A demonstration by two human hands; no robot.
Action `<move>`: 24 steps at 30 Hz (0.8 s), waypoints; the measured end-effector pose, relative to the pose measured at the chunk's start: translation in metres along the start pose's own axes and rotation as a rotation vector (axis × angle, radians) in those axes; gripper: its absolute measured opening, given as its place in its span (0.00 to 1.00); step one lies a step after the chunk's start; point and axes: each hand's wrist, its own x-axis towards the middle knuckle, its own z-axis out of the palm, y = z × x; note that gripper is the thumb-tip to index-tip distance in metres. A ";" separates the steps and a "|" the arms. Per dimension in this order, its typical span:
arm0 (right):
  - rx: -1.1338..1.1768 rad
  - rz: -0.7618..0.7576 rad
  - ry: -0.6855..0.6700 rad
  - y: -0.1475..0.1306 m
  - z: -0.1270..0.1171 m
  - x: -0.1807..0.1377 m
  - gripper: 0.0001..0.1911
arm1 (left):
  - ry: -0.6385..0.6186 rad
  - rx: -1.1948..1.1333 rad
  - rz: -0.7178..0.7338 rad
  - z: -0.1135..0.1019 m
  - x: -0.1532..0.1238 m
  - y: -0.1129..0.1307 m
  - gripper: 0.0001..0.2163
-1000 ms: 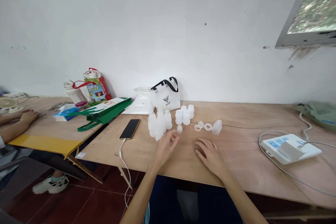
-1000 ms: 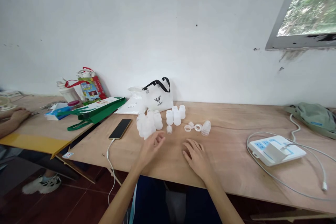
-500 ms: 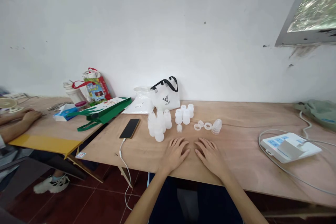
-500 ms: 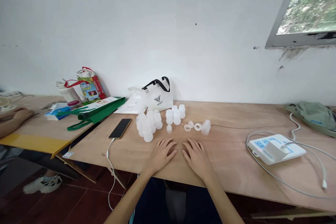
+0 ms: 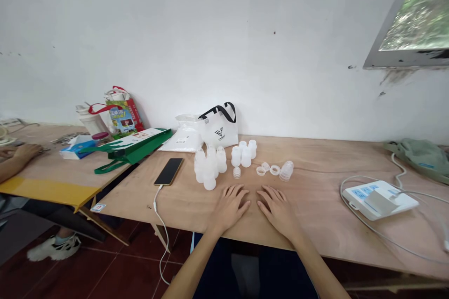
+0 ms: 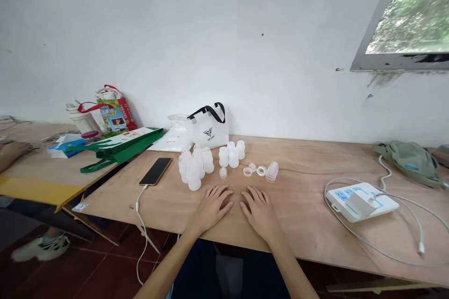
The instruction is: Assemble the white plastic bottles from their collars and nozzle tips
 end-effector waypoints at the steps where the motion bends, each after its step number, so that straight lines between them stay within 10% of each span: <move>1: 0.000 0.000 -0.001 0.000 0.000 0.000 0.19 | 0.003 -0.003 -0.001 0.000 0.000 0.000 0.17; 24: -0.040 -0.034 0.056 0.004 0.008 -0.001 0.19 | -0.013 0.051 -0.005 0.000 0.000 0.000 0.16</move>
